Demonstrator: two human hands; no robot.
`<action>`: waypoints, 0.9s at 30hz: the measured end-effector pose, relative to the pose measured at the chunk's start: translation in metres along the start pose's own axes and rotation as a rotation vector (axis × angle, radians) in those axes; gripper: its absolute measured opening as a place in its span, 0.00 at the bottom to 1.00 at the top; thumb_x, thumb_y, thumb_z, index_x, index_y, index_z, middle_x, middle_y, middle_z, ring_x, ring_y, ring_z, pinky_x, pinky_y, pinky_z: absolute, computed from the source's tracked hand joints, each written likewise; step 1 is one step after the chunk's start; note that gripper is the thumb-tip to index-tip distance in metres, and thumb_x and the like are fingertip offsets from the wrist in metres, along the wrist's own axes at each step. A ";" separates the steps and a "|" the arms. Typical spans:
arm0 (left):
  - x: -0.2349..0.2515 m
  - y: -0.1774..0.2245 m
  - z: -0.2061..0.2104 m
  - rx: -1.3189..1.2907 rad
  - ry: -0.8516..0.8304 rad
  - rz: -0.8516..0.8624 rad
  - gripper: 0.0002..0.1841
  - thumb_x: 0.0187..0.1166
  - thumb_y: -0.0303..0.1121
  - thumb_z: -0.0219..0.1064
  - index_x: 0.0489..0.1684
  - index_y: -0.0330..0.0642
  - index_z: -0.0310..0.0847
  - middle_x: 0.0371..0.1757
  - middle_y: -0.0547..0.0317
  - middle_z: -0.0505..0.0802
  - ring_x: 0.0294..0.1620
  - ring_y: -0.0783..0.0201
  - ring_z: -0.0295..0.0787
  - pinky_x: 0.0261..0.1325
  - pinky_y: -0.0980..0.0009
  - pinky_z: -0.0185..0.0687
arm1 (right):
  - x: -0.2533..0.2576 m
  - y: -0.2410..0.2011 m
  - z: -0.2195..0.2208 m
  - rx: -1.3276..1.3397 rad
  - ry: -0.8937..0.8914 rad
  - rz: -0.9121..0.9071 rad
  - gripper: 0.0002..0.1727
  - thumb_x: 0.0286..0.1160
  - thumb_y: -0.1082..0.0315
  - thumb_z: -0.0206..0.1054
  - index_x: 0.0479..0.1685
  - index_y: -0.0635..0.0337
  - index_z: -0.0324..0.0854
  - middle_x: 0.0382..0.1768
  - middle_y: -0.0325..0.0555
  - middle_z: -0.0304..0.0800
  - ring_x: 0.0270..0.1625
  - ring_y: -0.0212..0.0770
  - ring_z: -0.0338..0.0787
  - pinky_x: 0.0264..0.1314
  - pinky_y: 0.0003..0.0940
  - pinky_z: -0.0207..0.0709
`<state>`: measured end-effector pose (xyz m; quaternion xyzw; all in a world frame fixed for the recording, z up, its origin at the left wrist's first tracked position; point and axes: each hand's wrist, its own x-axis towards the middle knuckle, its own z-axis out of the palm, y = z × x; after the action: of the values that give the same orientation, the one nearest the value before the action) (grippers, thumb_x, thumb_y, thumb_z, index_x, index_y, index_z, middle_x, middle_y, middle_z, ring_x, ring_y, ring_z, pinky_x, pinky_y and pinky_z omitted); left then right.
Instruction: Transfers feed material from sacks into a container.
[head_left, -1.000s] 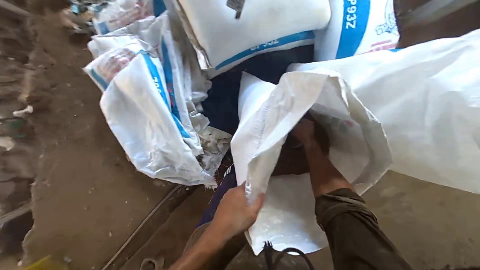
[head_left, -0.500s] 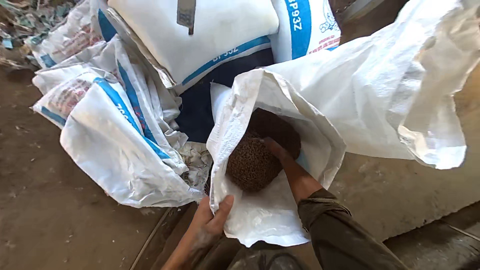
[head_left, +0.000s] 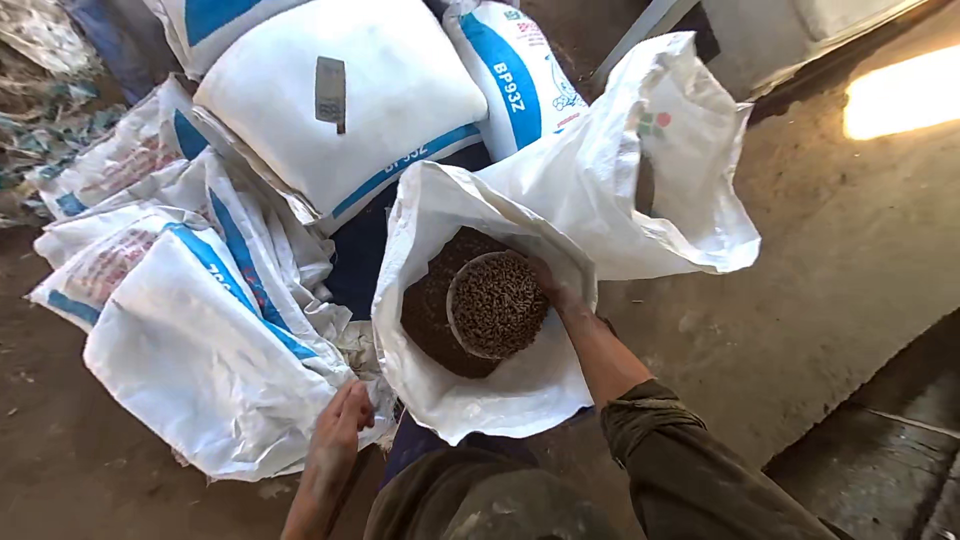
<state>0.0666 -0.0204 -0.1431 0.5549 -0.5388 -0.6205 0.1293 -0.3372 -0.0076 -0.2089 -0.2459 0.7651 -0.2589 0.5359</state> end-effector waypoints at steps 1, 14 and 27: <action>-0.010 0.001 -0.002 0.152 -0.058 -0.065 0.20 0.88 0.40 0.45 0.34 0.39 0.79 0.23 0.66 0.81 0.26 0.71 0.79 0.38 0.68 0.81 | -0.012 -0.003 -0.009 0.026 -0.001 0.011 0.25 0.95 0.53 0.48 0.69 0.63 0.81 0.63 0.55 0.88 0.63 0.43 0.86 0.70 0.46 0.77; -0.163 0.019 0.147 0.342 -1.359 0.371 0.17 0.88 0.41 0.59 0.52 0.39 0.90 0.52 0.49 0.93 0.61 0.53 0.88 0.67 0.53 0.80 | -0.217 0.049 -0.186 0.087 0.085 -0.038 0.32 0.91 0.42 0.48 0.35 0.56 0.89 0.29 0.38 0.93 0.31 0.31 0.91 0.36 0.36 0.89; -0.218 0.025 0.165 0.295 -1.489 0.338 0.20 0.90 0.35 0.48 0.56 0.30 0.85 0.58 0.40 0.90 0.65 0.45 0.83 0.68 0.45 0.72 | -0.274 0.289 -0.134 -0.737 0.520 0.302 0.26 0.79 0.73 0.63 0.75 0.74 0.70 0.73 0.75 0.73 0.78 0.73 0.73 0.75 0.63 0.74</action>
<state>-0.0050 0.2217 -0.0356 -0.0864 -0.6381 -0.7235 -0.2489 -0.4094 0.4043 -0.1710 -0.2328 0.9419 0.0576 0.2352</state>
